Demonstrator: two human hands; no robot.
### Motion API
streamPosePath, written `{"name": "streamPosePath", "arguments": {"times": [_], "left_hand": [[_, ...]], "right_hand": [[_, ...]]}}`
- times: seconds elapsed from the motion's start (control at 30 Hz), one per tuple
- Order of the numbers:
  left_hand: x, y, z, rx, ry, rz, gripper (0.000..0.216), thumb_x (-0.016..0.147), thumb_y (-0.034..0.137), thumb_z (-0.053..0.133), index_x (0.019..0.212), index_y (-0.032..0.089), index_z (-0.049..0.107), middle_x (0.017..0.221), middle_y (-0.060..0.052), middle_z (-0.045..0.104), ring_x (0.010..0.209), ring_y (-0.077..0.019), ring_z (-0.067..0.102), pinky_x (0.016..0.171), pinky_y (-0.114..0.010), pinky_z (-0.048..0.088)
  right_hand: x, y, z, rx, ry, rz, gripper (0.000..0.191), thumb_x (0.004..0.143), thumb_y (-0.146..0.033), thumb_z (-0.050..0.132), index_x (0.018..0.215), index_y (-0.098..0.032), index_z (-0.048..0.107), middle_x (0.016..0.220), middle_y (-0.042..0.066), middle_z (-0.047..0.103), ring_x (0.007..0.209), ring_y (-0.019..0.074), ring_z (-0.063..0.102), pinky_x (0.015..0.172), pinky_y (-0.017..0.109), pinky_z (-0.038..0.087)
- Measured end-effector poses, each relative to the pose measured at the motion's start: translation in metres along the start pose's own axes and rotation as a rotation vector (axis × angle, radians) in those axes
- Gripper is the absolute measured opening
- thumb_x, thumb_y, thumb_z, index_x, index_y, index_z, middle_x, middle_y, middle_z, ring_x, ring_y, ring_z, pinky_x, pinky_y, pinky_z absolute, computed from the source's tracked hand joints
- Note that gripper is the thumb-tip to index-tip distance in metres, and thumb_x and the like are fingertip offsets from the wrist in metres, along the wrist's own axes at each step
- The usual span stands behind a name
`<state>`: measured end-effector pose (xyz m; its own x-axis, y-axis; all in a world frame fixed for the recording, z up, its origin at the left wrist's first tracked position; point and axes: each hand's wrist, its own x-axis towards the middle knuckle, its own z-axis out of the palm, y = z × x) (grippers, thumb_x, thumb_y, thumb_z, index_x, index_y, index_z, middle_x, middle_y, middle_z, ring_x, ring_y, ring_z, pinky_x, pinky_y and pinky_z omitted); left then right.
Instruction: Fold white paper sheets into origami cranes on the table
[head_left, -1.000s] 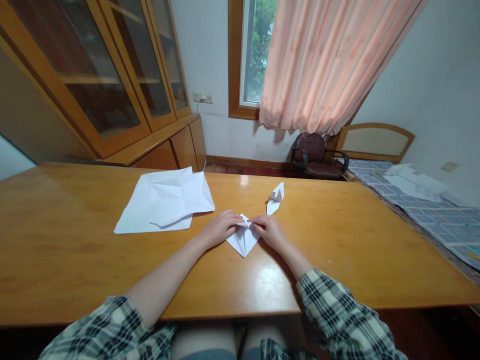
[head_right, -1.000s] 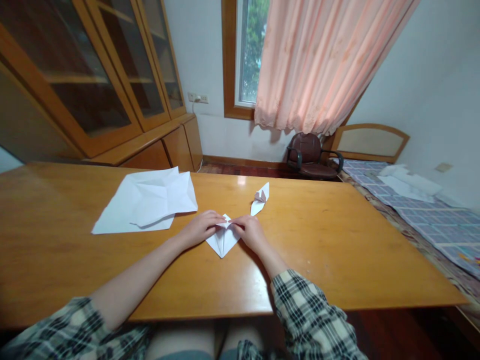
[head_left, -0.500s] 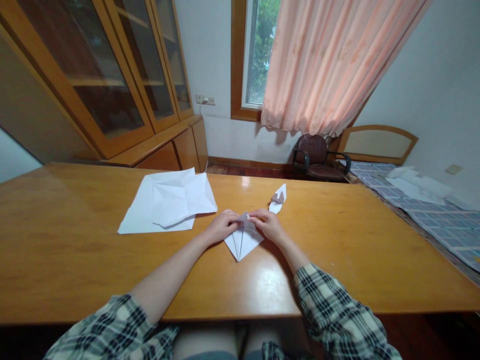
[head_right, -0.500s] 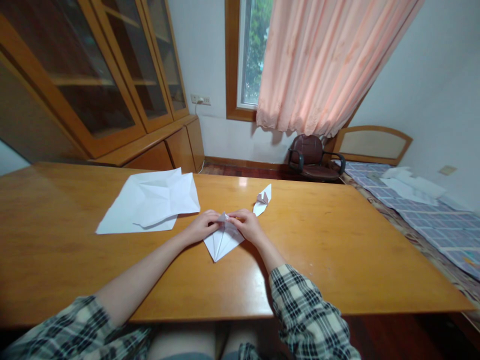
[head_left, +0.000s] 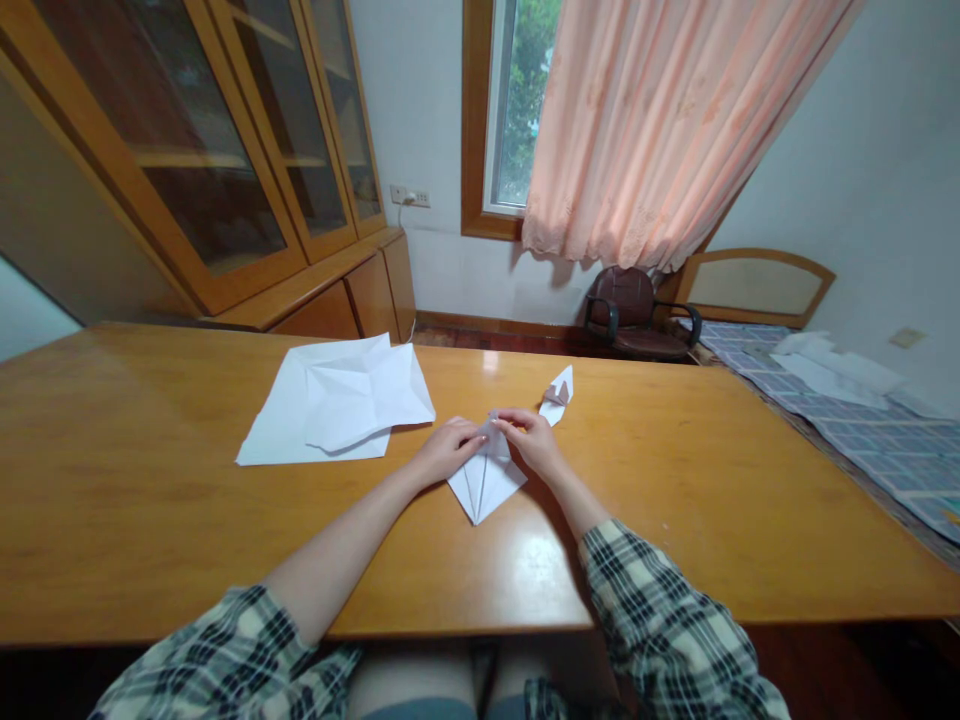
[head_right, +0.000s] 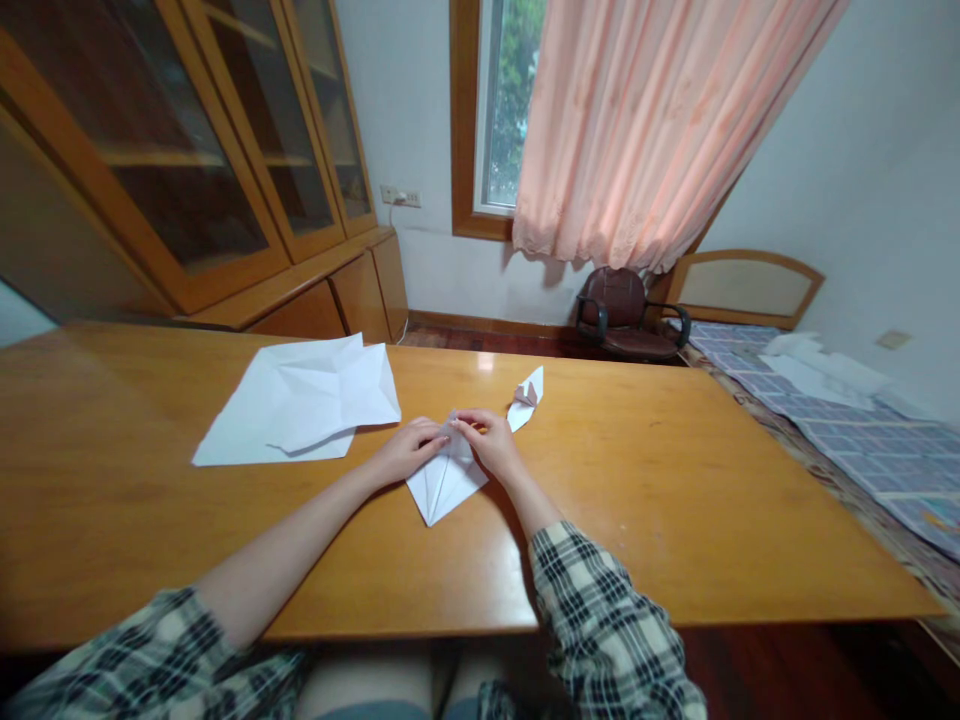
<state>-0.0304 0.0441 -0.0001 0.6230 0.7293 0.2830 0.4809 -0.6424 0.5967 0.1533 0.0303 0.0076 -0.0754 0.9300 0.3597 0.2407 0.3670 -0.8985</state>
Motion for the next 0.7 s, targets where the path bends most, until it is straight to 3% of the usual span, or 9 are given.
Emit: {"name": "streamPosePath", "arguments": {"times": [0.3, 0.47, 0.7], "left_hand": [[0.001, -0.001, 0.002, 0.054, 0.0, 0.0, 0.032, 0.091, 0.034, 0.043, 0.069, 0.017, 0.06, 0.072, -0.003, 0.059, 0.077, -0.0183, 0.053, 0.077, -0.031, 0.04], [0.002, 0.002, 0.001, 0.06, -0.004, -0.005, 0.03, 0.09, 0.033, 0.044, 0.069, 0.017, 0.059, 0.076, -0.003, 0.06, 0.08, -0.0184, 0.052, 0.079, -0.031, 0.039], [0.001, 0.002, 0.002, 0.119, -0.009, -0.047, 0.028, 0.089, 0.035, 0.046, 0.075, 0.017, 0.062, 0.078, -0.004, 0.06, 0.082, -0.0205, 0.053, 0.079, -0.033, 0.043]], "right_hand": [[0.011, -0.003, 0.004, 0.03, 0.023, 0.048, 0.017, 0.072, -0.034, 0.067, 0.068, -0.017, 0.07, 0.071, 0.004, 0.07, 0.067, 0.0164, 0.06, 0.062, 0.026, 0.044], [0.014, -0.005, 0.005, 0.113, 0.04, 0.085, 0.02, 0.071, -0.037, 0.067, 0.072, -0.017, 0.071, 0.075, 0.004, 0.07, 0.072, 0.0167, 0.06, 0.067, 0.026, 0.045], [0.021, 0.004, 0.017, 0.061, 0.172, 0.103, 0.032, 0.075, -0.046, 0.063, 0.065, -0.016, 0.065, 0.061, 0.0, 0.061, 0.061, 0.0138, 0.054, 0.059, 0.025, 0.041]]}}
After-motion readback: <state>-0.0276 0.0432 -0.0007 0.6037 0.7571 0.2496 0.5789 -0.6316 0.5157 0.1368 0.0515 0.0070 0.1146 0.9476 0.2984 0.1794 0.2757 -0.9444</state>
